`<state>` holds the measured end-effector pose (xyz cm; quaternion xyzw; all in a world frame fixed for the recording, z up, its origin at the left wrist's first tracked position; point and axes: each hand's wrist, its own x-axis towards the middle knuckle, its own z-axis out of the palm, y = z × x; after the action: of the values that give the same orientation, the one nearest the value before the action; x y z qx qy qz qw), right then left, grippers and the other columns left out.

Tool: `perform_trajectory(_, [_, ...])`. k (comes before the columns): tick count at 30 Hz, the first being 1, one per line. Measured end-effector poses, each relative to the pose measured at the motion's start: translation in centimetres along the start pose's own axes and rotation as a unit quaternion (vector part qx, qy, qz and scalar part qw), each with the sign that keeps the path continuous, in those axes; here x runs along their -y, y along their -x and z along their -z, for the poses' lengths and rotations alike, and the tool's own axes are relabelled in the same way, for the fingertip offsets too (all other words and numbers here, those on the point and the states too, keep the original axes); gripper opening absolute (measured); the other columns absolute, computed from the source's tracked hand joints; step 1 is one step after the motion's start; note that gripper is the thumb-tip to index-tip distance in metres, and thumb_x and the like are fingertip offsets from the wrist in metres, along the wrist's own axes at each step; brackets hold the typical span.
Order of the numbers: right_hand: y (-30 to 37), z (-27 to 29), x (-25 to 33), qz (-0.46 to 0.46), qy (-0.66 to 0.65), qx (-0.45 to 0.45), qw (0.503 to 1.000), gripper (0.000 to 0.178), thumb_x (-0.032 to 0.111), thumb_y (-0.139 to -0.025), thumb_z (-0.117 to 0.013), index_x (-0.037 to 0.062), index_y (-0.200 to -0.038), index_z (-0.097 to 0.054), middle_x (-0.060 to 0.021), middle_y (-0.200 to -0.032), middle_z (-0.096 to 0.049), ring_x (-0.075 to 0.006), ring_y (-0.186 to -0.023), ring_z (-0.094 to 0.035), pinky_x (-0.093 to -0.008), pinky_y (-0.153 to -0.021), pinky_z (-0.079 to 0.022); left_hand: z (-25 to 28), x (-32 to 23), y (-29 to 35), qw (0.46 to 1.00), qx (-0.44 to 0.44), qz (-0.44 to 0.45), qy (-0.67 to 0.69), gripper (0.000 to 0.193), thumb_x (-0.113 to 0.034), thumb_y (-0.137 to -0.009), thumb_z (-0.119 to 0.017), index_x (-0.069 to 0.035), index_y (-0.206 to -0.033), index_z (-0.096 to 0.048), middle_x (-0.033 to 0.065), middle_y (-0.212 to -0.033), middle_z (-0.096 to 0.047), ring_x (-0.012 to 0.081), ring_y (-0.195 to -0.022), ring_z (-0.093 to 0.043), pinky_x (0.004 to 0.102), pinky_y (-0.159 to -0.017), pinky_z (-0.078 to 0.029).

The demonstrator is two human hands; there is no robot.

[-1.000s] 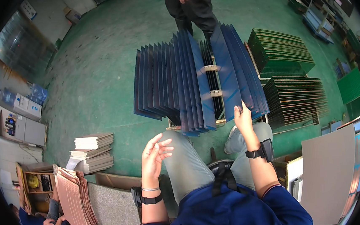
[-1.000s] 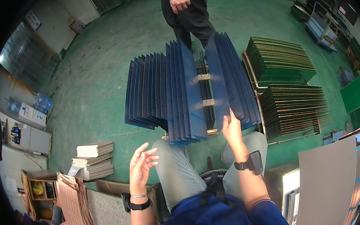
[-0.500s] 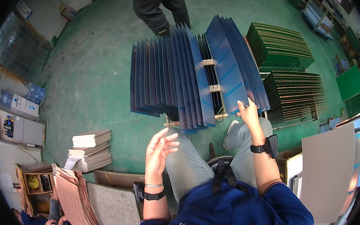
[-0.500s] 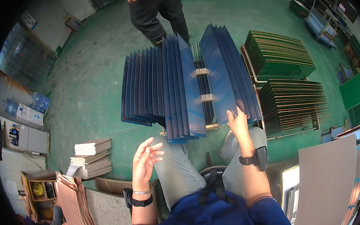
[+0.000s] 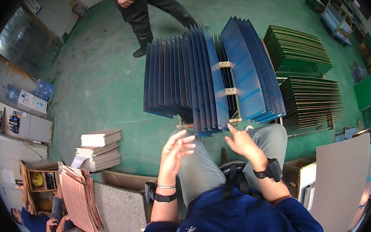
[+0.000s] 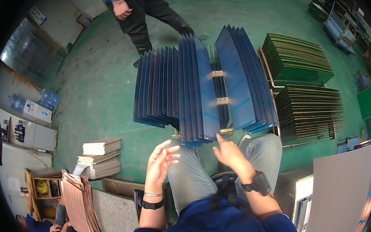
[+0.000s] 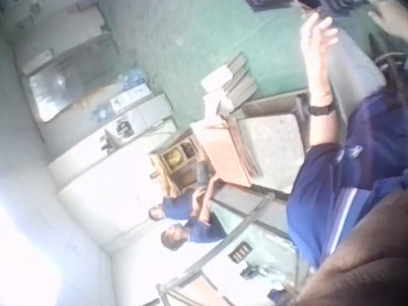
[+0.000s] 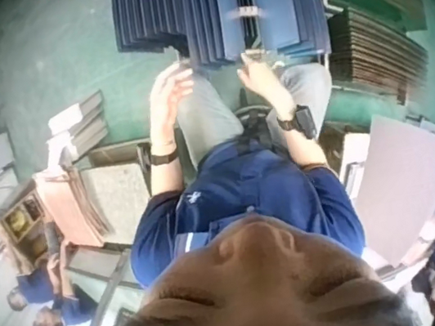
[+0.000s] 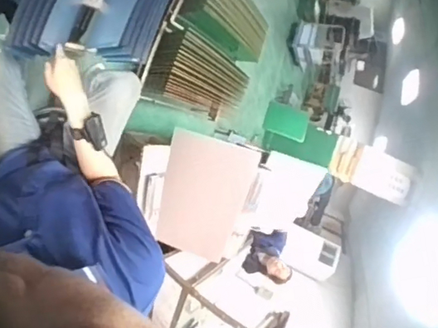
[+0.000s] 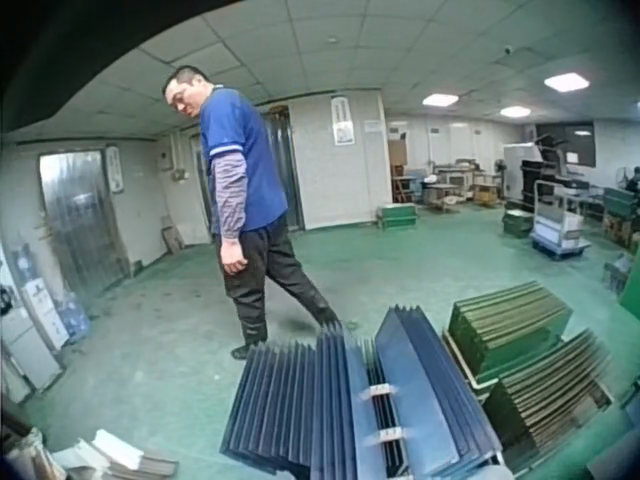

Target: The recorder is inspecting and organizing large blue metal sheets with cutouts and circuit patterns on a fabrication floor.

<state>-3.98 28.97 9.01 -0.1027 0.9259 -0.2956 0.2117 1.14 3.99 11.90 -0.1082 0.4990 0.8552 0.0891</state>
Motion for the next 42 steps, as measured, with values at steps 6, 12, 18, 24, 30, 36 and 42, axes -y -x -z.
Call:
perform_trajectory(6, [-2.9, -3.3, 0.8, -0.013, 0.047, -0.118, 0.992, 0.073, 0.014, -0.077, -0.053, -0.0014, -0.139, -0.016, -0.0281, -0.129, -0.041, -0.0408, -0.090, -0.060, -0.0450, -0.079, -0.049, -1.5, -0.9, 0.0, 0.999, 0.035, -0.013, -0.022, 0.033, -0.018, -0.093, -0.047, -0.003, -0.123, -0.046, 0.0203, -0.111, -0.058, 0.0232, -0.090, -0.062, 0.0320, -0.074, -0.053])
perform_trajectory(12, [-3.8, -2.7, -1.2, -0.053, 0.010, -0.147, 0.988, 0.068, 0.009, -0.081, -0.051, 0.0039, -0.140, -0.018, -0.0271, -0.090, -0.061, -0.0417, -0.074, -0.061, -0.0485, -0.067, -0.050, -0.5, -0.9, 1.2, 0.999, -0.011, -0.001, -0.050, 0.032, -0.018, -0.093, -0.047, -0.003, -0.122, -0.047, 0.0190, -0.110, -0.059, 0.0230, -0.089, -0.062, 0.0321, -0.074, -0.052])
perform_trajectory(18, [-2.0, -1.5, -3.2, -0.040, -0.164, -0.277, 0.946, 0.032, 0.013, -0.089, -0.047, -0.0034, -0.117, -0.047, -0.0239, -0.069, -0.060, -0.0399, -0.063, -0.061, -0.0427, -0.059, -0.050, -1.0, -1.0, 1.5, 0.998, -0.013, -0.007, -0.055, 0.032, -0.017, -0.093, -0.047, -0.003, -0.122, -0.047, 0.0192, -0.110, -0.059, 0.0229, -0.088, -0.062, 0.0319, -0.072, -0.053])
perform_trajectory(24, [6.6, 4.4, -4.4, 0.039, -0.555, -0.222, 0.801, 0.027, 0.009, -0.090, -0.051, -0.0033, -0.114, -0.048, -0.0112, -0.101, -0.053, -0.0199, -0.083, -0.060, -0.0320, -0.057, -0.059, -1.3, -1.6, 1.1, 0.998, -0.008, -0.034, -0.048, 0.032, -0.015, -0.093, -0.047, -0.001, -0.121, -0.047, 0.0201, -0.110, -0.059, 0.0239, -0.087, -0.062, 0.0322, -0.072, -0.053])
perform_trajectory(30, [14.2, 8.0, -9.6, 0.099, -0.658, -0.232, 0.710, 0.056, 0.012, -0.070, -0.068, -0.0017, -0.119, -0.046, -0.0096, -0.110, -0.056, -0.0196, -0.096, -0.057, -0.0300, -0.085, -0.043, -3.7, -2.6, 0.8, 0.997, 0.054, -0.059, -0.023, 0.046, -0.023, -0.091, -0.052, -0.002, -0.130, -0.038, 0.0217, -0.118, -0.053, 0.0275, -0.098, -0.059, 0.0354, -0.080, -0.052])
perform_trajectory(36, [16.0, 8.1, -10.8, 0.145, -0.708, -0.233, 0.650, 0.062, 0.015, -0.068, -0.068, -0.0083, -0.119, -0.043, -0.0196, -0.109, -0.058, -0.0267, -0.093, -0.061, -0.0365, -0.082, -0.050, -7.2, -3.1, 0.8, 0.969, 0.146, -0.134, 0.150, 0.082, -0.037, -0.081, -0.063, -0.005, -0.140, -0.015, 0.0184, -0.128, -0.043, 0.0291, -0.112, -0.051, 0.0429, -0.091, -0.047])
perform_trajectory(42, [16.5, 8.5, -9.5, 0.030, -0.668, -0.286, 0.686, 0.046, 0.025, -0.073, -0.065, -0.0051, -0.106, -0.056, -0.0116, -0.092, -0.063, -0.0162, -0.078, -0.060, -0.0256, -0.070, -0.048, -6.2, -2.8, 2.1, 0.980, 0.030, -0.124, 0.155, 0.049, -0.007, -0.087, -0.052, -0.003, -0.132, -0.032, 0.0139, -0.126, -0.047, 0.0245, -0.113, -0.050, 0.0420, -0.093, -0.046])
